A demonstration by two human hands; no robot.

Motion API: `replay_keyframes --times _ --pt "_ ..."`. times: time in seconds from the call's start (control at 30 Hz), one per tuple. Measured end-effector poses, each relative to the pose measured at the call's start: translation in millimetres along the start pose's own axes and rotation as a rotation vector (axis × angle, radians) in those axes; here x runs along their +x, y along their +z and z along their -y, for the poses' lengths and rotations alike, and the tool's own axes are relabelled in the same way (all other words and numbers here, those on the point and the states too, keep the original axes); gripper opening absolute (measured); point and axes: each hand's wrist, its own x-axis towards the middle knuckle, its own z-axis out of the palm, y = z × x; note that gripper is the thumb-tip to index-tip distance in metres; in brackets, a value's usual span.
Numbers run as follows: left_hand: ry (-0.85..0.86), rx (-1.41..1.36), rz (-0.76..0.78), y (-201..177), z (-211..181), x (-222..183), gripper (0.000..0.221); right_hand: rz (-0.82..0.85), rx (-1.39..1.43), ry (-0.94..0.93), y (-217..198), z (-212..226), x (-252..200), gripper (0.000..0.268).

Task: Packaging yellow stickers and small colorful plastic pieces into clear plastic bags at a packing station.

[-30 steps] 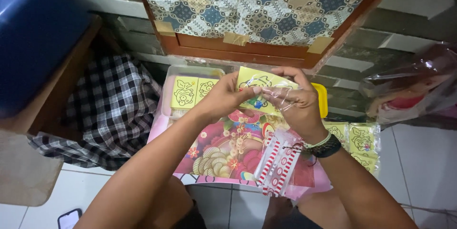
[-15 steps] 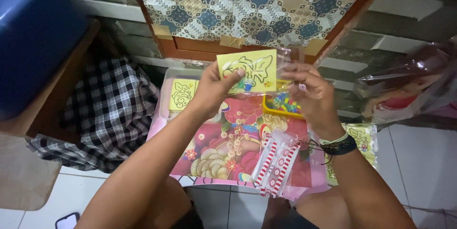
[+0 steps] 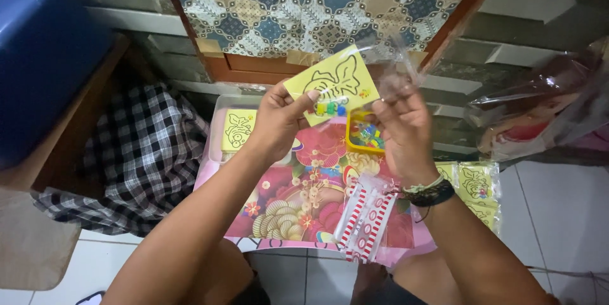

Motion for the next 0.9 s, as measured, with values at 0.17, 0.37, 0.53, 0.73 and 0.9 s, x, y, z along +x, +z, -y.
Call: replay_keyframes --times 0.17,0.37,0.53,0.73,0.9 --pt "-0.019 0.171 0.072 21 -17 -23 0.053 -0.013 -0.076 -0.082 -12 -19 6 0.008" --pt "0.177 0.554 0.185 5 -11 -20 0.078 0.059 -0.334 -0.047 -14 -18 3 0.008" --pt "0.179 0.566 0.146 16 -6 -21 0.026 0.161 -0.375 0.009 -6 -15 -2 0.006" --pt "0.161 0.604 0.149 25 -19 -31 0.007 0.156 -0.403 -0.016 0 -3 -5 0.019" --pt "0.130 0.635 0.111 25 -25 -33 0.014 0.179 -0.428 -0.012 2 -2 -5 0.019"
